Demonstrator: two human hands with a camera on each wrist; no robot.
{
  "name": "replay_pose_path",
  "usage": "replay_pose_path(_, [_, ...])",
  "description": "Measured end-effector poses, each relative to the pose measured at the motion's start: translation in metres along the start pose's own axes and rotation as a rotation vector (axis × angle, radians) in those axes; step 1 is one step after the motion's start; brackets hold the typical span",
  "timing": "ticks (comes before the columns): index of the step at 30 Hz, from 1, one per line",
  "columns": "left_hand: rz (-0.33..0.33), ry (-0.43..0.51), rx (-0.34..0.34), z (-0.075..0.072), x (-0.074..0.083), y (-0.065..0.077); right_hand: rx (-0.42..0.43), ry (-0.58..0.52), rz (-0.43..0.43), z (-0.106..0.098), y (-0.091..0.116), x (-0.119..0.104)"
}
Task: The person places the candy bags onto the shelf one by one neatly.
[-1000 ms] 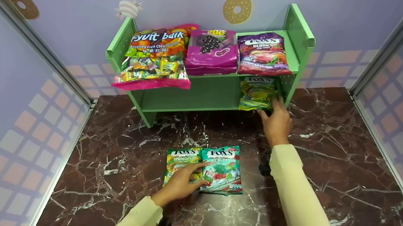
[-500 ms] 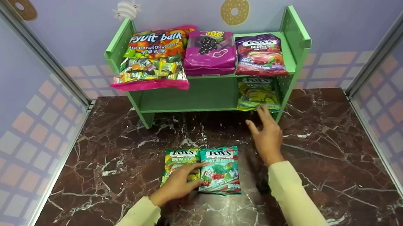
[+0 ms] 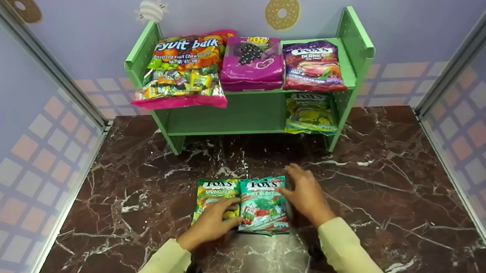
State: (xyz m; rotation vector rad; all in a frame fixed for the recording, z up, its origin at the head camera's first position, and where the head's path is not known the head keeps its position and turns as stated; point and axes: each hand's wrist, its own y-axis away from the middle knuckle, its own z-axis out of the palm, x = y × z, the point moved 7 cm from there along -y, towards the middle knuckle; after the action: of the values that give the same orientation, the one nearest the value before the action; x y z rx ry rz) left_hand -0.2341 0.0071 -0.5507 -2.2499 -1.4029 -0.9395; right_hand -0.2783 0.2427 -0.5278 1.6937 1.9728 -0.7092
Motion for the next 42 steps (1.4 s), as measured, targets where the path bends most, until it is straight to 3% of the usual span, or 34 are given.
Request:
replay_pose_path(7, [-0.025,-0.004,0.002,0.001,-0.001,0.000,-0.150,0.054,0.018,0.020,0.019,0.005])
replay_pose_path(17, [-0.026,-0.070,0.032,0.003,0.004,-0.001,-0.243,0.101,0.030,0.042,0.044,0.005])
replay_pose_path(24, [-0.072,-0.103,0.011,0.005,0.005,-0.004,-0.335,0.070,0.070,0.057,0.054,0.006])
replay_pose_path(28, [-0.089,-0.136,-0.003,0.008,0.005,-0.006,-0.349,0.061,0.073,0.061,0.056,0.006])
replay_pose_path(36, [-0.035,-0.197,0.029,0.011,0.009,-0.008,-0.313,0.081,0.040,0.063,0.056,0.005])
replay_pose_path(42, [-0.030,-0.283,0.046,0.015,0.013,-0.006,-0.290,0.091,0.034,0.065,0.056,0.004])
